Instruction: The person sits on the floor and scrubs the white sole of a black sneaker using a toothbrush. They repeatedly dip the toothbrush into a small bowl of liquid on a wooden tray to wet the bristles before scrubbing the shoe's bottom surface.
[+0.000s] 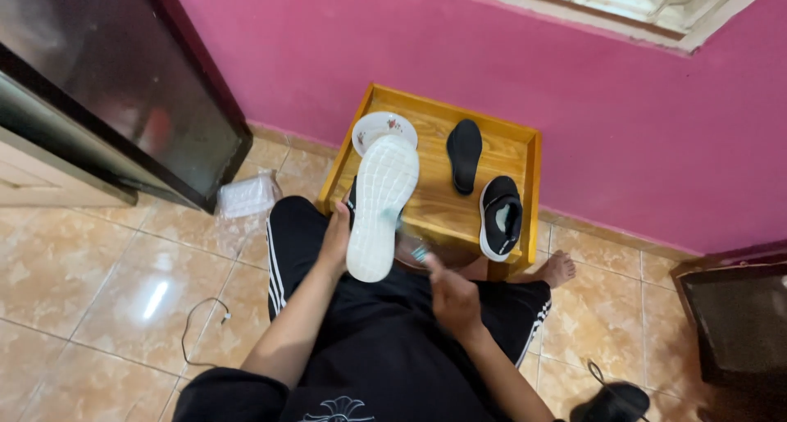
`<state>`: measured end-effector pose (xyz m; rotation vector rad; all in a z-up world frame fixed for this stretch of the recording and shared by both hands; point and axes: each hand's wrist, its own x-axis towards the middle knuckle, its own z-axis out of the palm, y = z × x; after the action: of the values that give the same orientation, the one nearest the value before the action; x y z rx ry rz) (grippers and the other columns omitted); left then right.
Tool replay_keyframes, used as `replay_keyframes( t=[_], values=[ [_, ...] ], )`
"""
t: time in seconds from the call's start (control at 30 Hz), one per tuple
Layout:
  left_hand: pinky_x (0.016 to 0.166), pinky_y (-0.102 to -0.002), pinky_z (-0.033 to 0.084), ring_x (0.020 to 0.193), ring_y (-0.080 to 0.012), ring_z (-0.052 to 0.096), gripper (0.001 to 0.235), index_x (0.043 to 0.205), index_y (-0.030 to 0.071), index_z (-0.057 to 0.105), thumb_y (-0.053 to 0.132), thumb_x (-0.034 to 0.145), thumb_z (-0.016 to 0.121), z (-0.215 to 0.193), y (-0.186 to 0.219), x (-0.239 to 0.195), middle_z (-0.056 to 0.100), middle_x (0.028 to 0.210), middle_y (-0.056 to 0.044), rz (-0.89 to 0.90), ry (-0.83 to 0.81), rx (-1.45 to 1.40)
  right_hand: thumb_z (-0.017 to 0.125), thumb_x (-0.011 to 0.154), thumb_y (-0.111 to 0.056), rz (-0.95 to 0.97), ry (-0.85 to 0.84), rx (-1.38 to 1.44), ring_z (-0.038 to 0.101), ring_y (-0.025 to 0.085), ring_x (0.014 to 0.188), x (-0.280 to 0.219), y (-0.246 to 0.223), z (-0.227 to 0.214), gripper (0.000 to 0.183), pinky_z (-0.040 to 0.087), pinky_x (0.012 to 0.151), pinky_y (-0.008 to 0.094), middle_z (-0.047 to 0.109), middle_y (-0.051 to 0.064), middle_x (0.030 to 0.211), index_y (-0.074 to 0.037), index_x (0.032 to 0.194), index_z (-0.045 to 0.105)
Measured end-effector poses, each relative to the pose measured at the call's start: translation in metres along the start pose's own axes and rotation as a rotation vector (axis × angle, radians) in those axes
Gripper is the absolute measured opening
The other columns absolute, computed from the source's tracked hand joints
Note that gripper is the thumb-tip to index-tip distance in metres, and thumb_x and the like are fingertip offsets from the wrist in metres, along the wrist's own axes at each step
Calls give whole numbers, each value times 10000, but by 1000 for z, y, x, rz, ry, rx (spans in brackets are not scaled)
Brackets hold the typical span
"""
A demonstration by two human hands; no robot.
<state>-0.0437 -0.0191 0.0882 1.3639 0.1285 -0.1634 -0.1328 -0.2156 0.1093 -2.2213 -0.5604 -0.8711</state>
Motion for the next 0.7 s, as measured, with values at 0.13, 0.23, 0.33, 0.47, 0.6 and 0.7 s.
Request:
replay_keyframes(
  t=[0.13, 0.23, 0.33, 0.47, 0.6, 0.7],
  values=[
    [1200, -546, 278, 1462, -402, 334, 1059, 1581, 59, 303, 837, 863, 317, 13, -30, 19, 346, 1572, -280, 315, 62, -34, 540, 962, -29, 299, -4, -24, 716, 371, 681, -37, 19, 35, 404, 513, 552, 449, 765, 235, 948, -10, 1342, 674],
    [1058, -382, 428, 1259, -289, 570, 983, 1507, 8, 318, 768, 883, 337, 15, -46, 24, 526, 1425, -222, 459, 124, 39, 524, 941, 28, 315, -47, 146, 741, 254, 773, -42, 2, 41, 418, 565, 686, 318, 757, 208, 1076, 117, 1349, 545],
    [1092, -410, 390, 1300, -316, 527, 806, 1515, -18, 292, 614, 1016, 308, 19, -47, 22, 490, 1439, -228, 592, 199, 105, 522, 959, 11, 324, 40, 16, 767, 296, 965, -34, 7, 41, 423, 601, 763, 332, 710, 239, 1254, 112, 1369, 544],
    [1068, -370, 409, 1260, -256, 531, 693, 1524, -23, 284, 492, 1064, 338, 24, -55, 19, 495, 1417, -198, 638, 142, -60, 524, 920, 48, 129, -22, 33, 741, 305, 903, -31, -7, 44, 392, 593, 767, 348, 716, 259, 1203, 150, 1295, 574],
    [1155, -544, 363, 1380, -360, 465, 699, 1555, 26, 335, 517, 1061, 277, 28, -46, 14, 487, 1483, -235, 525, 224, -26, 519, 976, -17, 259, 123, -22, 730, 304, 1038, -40, 32, 55, 415, 581, 770, 333, 703, 171, 1304, -9, 1365, 662],
    [1163, -552, 346, 1383, -372, 455, 671, 1563, 31, 324, 485, 1070, 300, 19, -52, 20, 474, 1493, -240, 511, 254, 0, 520, 991, -49, 262, 148, -29, 742, 285, 1022, -38, 19, 51, 390, 582, 782, 321, 721, 161, 1269, -19, 1340, 692]
  ],
)
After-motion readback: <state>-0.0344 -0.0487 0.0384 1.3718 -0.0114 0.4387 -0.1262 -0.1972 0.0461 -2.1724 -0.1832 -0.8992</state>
